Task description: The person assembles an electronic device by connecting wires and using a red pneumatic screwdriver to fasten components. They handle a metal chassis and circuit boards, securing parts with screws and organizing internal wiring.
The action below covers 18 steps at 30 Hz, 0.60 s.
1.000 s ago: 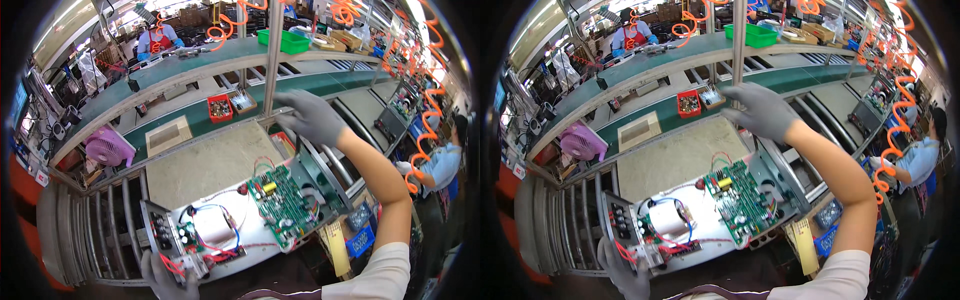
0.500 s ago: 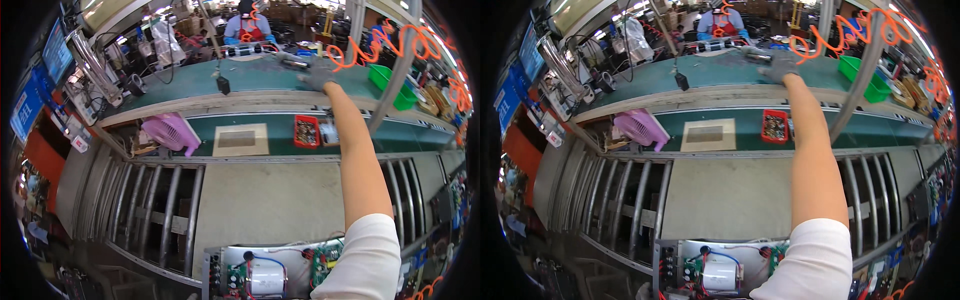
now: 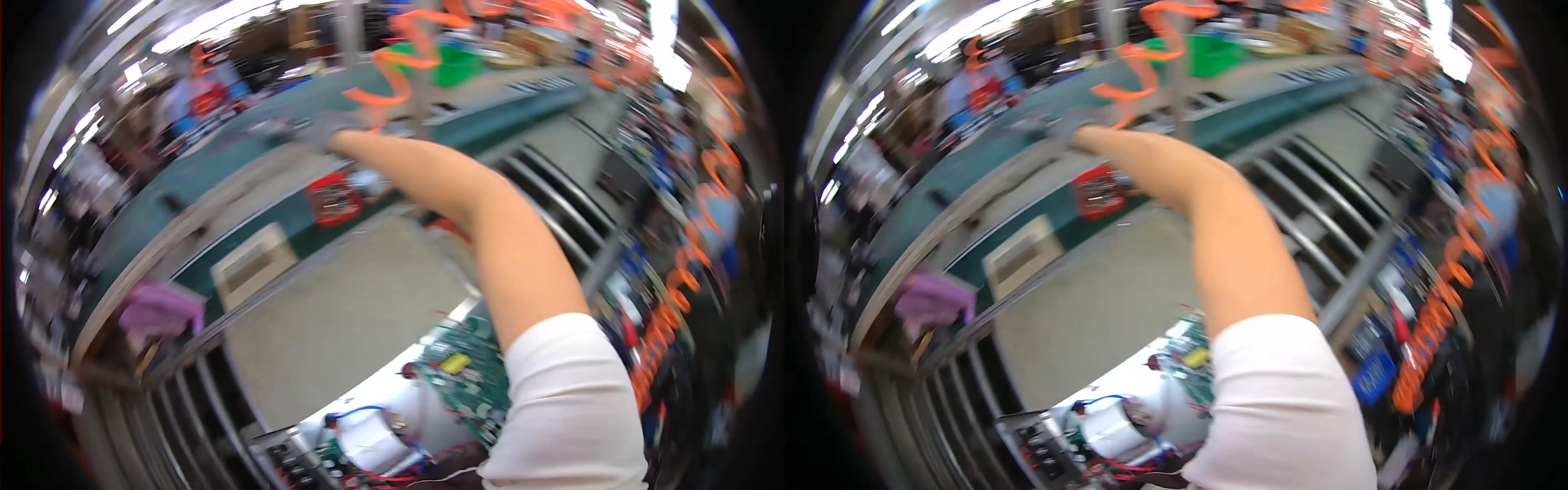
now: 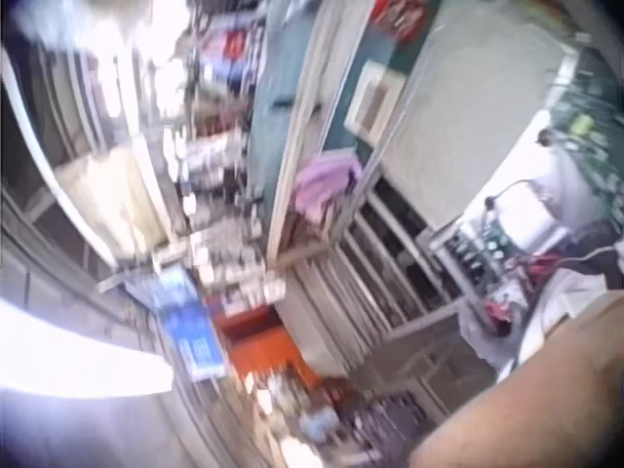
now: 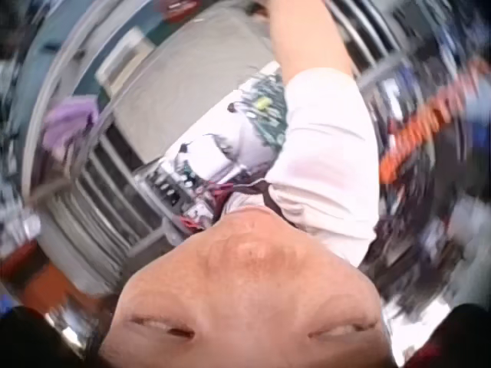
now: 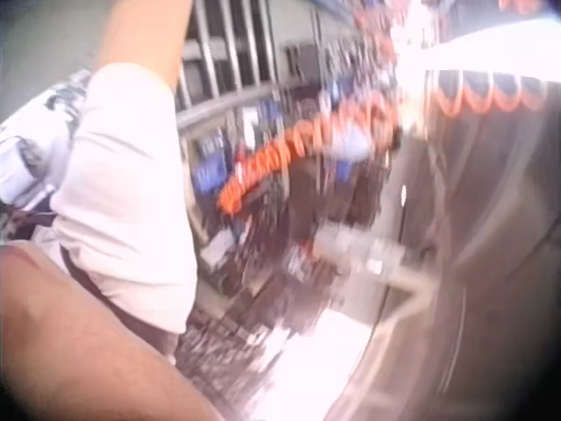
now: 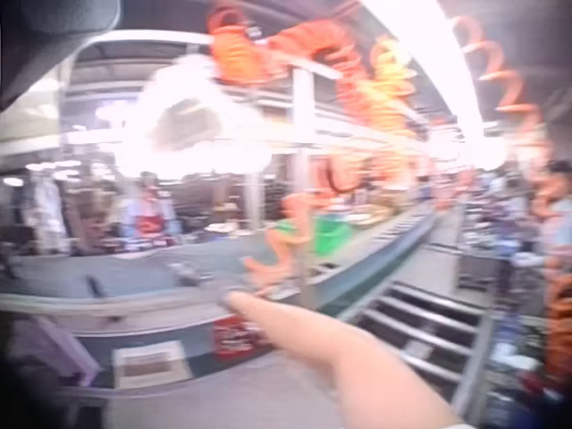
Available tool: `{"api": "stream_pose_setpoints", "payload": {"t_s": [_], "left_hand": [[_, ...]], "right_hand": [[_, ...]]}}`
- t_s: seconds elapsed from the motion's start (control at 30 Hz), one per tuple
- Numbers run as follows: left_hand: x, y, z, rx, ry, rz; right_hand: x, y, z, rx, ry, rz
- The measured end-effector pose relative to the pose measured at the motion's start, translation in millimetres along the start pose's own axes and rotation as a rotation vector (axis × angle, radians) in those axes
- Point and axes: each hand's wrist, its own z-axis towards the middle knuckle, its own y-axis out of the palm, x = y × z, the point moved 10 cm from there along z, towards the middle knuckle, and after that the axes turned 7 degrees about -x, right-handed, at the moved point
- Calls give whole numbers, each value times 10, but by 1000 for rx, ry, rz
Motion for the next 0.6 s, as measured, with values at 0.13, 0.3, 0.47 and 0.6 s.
{"api": "stream_pose_setpoints", "payload": {"t_s": [0.13,0.3,0.47,0.6], "left_hand": [[40,-58,-255,102,-5,84],[892,-387,-327,417,319,391],[431,19,-95,0,179,-1060],[548,167,17,21,139,-1261]], "right_hand": [[-120,-260,-1475,-52,-121,143],[67,-528,-3164,-15,-226,579],[-551,-907,-4788,-133,-339,664],[-891,-703,-5577,-319,-475,416]]}}
